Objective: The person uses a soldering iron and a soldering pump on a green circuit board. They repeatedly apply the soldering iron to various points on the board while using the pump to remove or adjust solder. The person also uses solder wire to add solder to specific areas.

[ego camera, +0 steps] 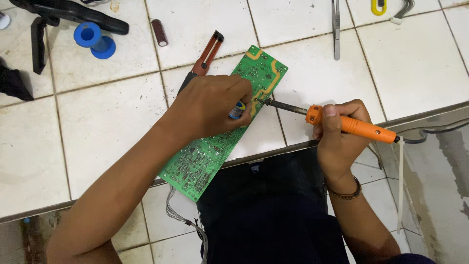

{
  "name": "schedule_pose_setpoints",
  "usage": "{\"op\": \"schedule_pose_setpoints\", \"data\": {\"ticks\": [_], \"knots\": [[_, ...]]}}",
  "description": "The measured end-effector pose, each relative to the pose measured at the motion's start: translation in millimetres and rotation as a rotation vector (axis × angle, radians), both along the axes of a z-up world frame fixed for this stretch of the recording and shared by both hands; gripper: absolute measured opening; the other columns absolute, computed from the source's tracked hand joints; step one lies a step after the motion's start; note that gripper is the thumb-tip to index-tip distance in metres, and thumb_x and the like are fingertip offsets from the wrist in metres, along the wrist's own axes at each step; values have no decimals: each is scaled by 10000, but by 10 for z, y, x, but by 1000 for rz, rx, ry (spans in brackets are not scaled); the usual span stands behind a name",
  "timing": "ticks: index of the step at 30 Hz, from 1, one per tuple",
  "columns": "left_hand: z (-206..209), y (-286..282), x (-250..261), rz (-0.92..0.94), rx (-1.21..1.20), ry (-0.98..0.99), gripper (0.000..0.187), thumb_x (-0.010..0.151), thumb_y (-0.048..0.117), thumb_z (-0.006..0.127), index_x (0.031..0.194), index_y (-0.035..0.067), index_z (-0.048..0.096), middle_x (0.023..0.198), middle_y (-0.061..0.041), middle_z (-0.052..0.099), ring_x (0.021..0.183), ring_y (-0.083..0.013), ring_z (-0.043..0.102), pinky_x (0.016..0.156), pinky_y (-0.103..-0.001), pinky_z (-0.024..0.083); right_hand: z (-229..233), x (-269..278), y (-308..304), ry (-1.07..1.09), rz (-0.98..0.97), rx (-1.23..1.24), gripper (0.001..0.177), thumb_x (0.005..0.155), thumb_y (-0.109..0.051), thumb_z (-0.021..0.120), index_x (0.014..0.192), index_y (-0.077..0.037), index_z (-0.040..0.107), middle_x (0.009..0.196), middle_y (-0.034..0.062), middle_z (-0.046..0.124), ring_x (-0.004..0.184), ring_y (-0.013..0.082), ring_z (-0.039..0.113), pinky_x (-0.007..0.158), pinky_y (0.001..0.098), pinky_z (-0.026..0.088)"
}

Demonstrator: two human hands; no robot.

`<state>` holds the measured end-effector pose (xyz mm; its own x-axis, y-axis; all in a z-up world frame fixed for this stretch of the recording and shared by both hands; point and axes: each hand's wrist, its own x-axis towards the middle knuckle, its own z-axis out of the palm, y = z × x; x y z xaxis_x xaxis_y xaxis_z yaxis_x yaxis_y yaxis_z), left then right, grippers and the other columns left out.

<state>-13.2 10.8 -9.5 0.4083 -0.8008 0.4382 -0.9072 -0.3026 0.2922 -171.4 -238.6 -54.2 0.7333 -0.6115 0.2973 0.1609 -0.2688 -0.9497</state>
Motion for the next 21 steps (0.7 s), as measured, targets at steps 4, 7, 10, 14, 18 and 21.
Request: {"op": "schedule_pose_setpoints", "data": {"ticks": [4, 7, 10, 14, 18, 21], "knots": [[-43, -8, 18, 12, 26, -33, 181, 1042, 197, 806, 1009, 154, 634, 862, 2, 654, 684, -261, 642, 443, -457, 397, -11, -3, -12, 11, -15, 7, 236, 1189, -171, 653, 1033, -92, 495, 900, 175, 723, 554, 159, 565, 504, 286, 462], [-53, -2, 34, 3, 44, -22, 193, 1038, 208, 824, 1020, 154, 640, 866, -1, 655, 673, -256, 619, 452, -450, 388, -21, 8, -14, -10, 20, -34, 324, 1204, -331, 668, 1028, -98, 526, 663, 57, 543, 567, 150, 573, 537, 287, 469], [-84, -14, 47, -4, 47, -30, 186, 1015, 243, 813, 1015, 173, 641, 885, -8, 664, 739, -299, 686, 470, -505, 424, -54, 11, -24, -33, 19, -30, 309, 1201, -316, 684, 1060, -96, 520, 666, 69, 539, 554, 147, 553, 532, 281, 438], [-45, -22, 28, 11, 34, -20, 177, 1017, 209, 816, 996, 167, 645, 853, 11, 656, 661, -278, 629, 443, -466, 378, -26, 14, -9, -25, 35, -13, 303, 1198, -315, 674, 1050, -103, 517, 666, 54, 524, 555, 149, 560, 533, 283, 468], [-55, -31, 26, 19, 8, -62, 176, 1044, 217, 803, 995, 180, 639, 831, 29, 636, 630, -250, 610, 434, -443, 362, -43, 7, -2, -32, 28, 16, 299, 1189, -322, 680, 1057, -116, 509, 680, 51, 525, 553, 145, 560, 510, 278, 458], [-75, -62, 25, 60, 44, -101, 159, 1023, 267, 792, 979, 194, 658, 837, 26, 670, 694, -267, 699, 469, -479, 428, -103, -14, -44, 1, 9, -14, 301, 1194, -311, 674, 1052, -103, 509, 652, 57, 516, 538, 143, 539, 508, 276, 423]]}}
